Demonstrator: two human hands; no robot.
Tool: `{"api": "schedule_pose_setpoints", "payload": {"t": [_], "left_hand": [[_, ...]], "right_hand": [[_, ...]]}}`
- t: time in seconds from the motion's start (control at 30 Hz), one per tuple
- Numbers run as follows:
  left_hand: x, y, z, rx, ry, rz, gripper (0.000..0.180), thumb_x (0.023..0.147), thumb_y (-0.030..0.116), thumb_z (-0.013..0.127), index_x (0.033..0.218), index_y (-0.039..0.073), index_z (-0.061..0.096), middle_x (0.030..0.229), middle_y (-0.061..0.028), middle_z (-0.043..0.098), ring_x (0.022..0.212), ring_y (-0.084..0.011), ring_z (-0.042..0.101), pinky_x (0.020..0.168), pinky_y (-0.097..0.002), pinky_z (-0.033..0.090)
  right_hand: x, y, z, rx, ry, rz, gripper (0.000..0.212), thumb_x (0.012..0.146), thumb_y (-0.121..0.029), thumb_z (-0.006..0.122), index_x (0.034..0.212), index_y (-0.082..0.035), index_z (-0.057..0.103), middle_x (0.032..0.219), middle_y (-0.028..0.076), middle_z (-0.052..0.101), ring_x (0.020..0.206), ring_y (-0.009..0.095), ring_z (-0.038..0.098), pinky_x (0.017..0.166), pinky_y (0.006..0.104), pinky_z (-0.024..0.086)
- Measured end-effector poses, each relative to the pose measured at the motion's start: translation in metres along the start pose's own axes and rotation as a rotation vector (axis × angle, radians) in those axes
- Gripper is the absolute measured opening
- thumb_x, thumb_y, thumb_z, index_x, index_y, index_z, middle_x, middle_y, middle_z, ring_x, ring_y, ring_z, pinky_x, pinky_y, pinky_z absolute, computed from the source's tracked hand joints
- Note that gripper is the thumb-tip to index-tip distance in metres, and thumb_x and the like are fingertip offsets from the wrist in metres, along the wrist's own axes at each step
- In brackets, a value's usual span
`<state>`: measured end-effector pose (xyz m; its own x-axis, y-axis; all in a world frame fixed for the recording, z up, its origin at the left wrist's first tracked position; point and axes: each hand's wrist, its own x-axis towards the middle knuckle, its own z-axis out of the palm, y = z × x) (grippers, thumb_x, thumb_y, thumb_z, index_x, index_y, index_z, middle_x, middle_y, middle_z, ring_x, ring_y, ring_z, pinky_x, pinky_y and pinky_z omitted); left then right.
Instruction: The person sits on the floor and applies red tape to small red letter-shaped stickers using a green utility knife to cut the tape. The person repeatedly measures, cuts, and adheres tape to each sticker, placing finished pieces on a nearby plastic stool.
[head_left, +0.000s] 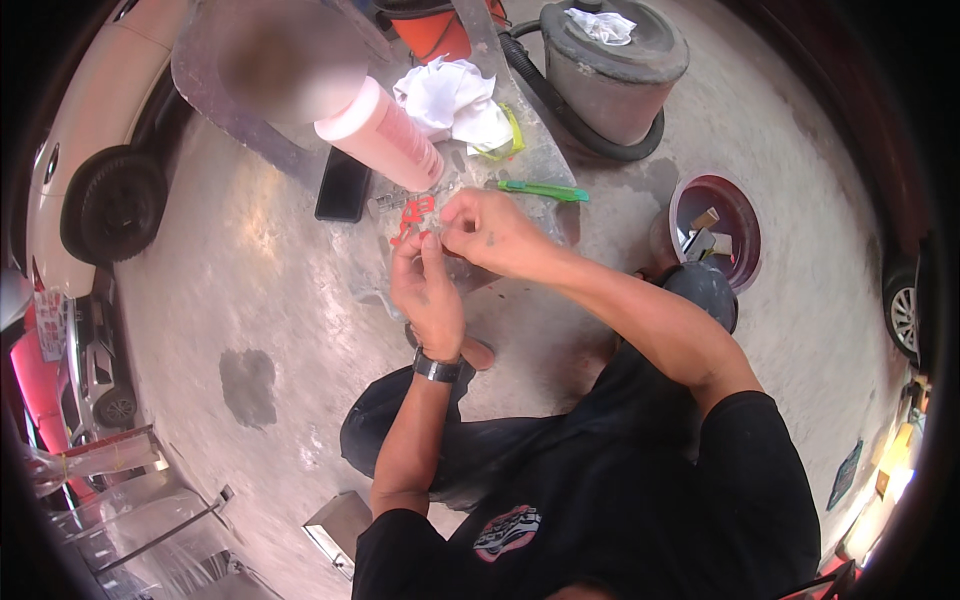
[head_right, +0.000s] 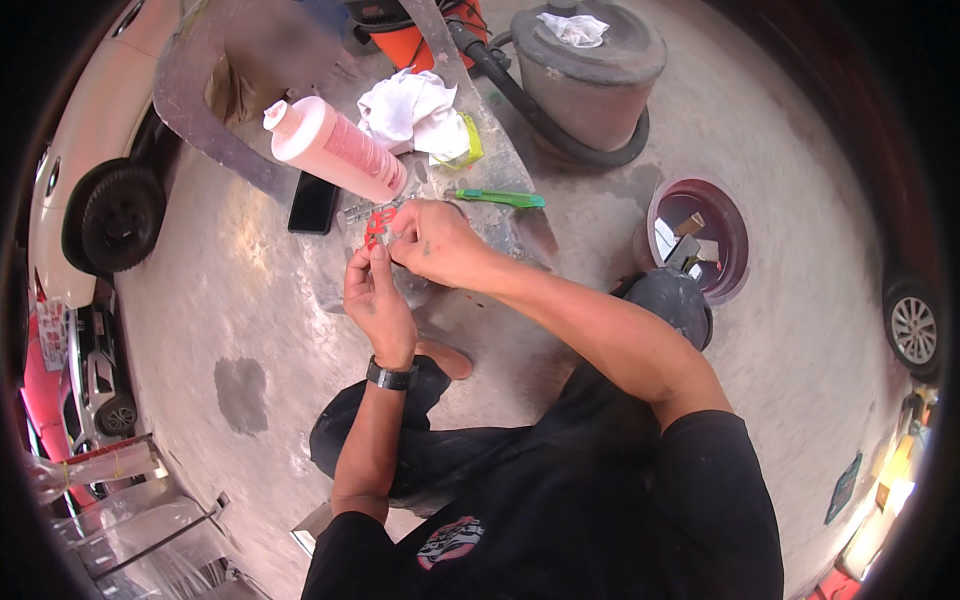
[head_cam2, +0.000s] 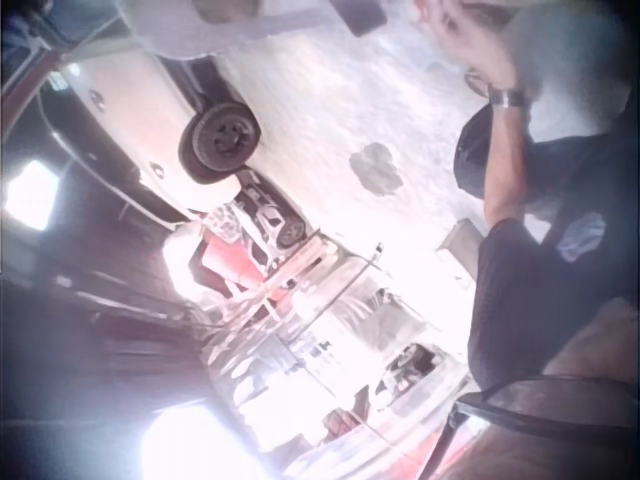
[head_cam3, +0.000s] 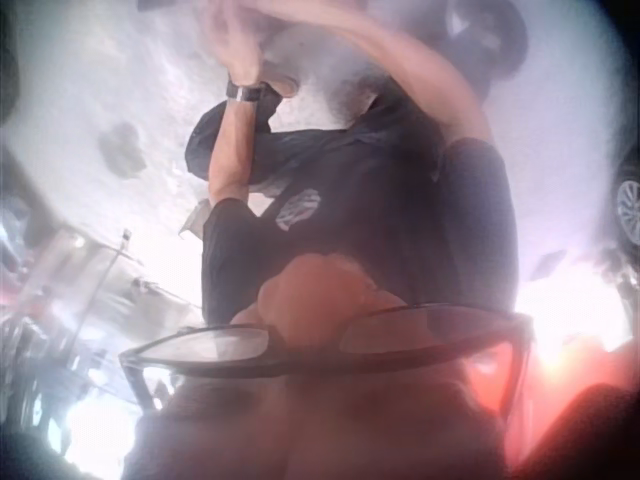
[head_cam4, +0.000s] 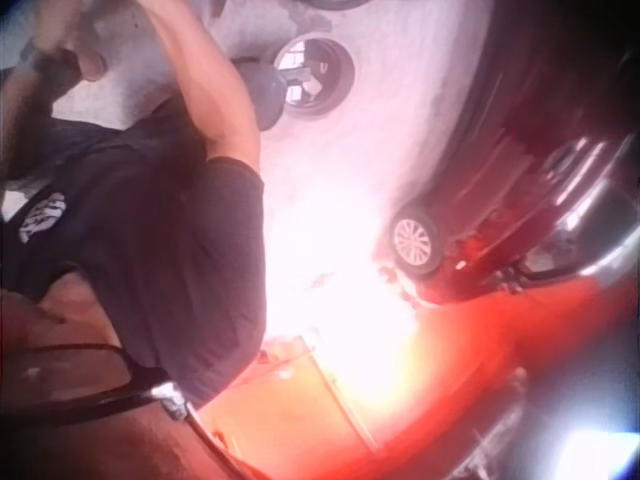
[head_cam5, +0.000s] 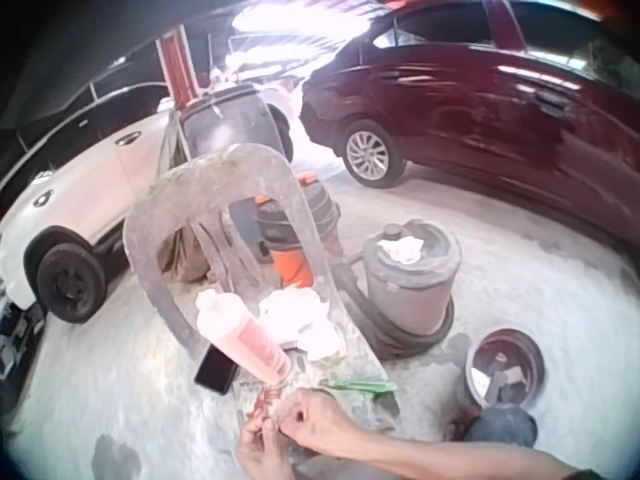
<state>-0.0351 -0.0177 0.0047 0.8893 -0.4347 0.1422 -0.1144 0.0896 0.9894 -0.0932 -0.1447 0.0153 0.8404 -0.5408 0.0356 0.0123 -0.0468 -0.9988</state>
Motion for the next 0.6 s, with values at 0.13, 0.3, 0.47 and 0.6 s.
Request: {"api": "schedule_pose_setpoints", "payload": {"t": [0.13, 0.3, 0.47, 0.6], "left_hand": [[0.002, -0.003, -0.002, 0.031, 0.019, 0.072, 0.024, 0.107, 0.021, 0.060, 0.105, -0.001, 0.066, 0.097, -0.0023, 0.067, 0.093, -0.0075, 0.057, 0.083, -0.0236, 0.046], [0.012, -0.009, -0.010, -0.043, 0.011, 0.038, 0.024, 0.108, 0.021, 0.060, 0.104, -0.001, 0.066, 0.098, -0.0011, 0.066, 0.090, -0.0063, 0.054, 0.082, -0.0238, 0.045], [0.016, -0.011, -0.016, -0.048, -0.011, -0.003, 0.024, 0.105, 0.023, 0.065, 0.106, -0.001, 0.068, 0.094, 0.0006, 0.065, 0.087, -0.0061, 0.054, 0.081, -0.0236, 0.045], [0.020, -0.009, -0.022, -0.104, -0.038, -0.110, 0.023, 0.103, 0.022, 0.069, 0.108, 0.000, 0.068, 0.092, 0.0004, 0.067, 0.081, -0.0047, 0.054, 0.075, -0.0208, 0.044]], "right_hand": [[0.004, -0.004, -0.006, 0.167, -0.042, 0.088, 0.022, 0.090, -0.011, 0.071, 0.106, 0.005, 0.071, 0.078, 0.004, 0.069, 0.066, 0.008, 0.059, 0.058, 0.0265, 0.047], [0.005, -0.015, -0.026, -0.097, 0.074, -0.016, 0.025, 0.095, -0.016, 0.069, 0.115, -0.001, 0.071, 0.096, 0.011, 0.074, 0.085, 0.014, 0.068, 0.070, 0.0325, 0.052], [-0.006, -0.005, -0.059, -1.125, 0.157, -0.317, 0.013, 0.090, -0.012, 0.066, 0.094, -0.001, 0.070, 0.100, 0.017, 0.068, 0.100, 0.030, 0.067, 0.080, 0.0425, 0.054], [-0.014, 0.018, -0.069, -1.338, 0.137, -0.313, 0.010, 0.086, -0.009, 0.061, 0.087, -0.001, 0.067, 0.100, 0.015, 0.063, 0.102, 0.032, 0.062, 0.080, 0.0436, 0.053]]}}
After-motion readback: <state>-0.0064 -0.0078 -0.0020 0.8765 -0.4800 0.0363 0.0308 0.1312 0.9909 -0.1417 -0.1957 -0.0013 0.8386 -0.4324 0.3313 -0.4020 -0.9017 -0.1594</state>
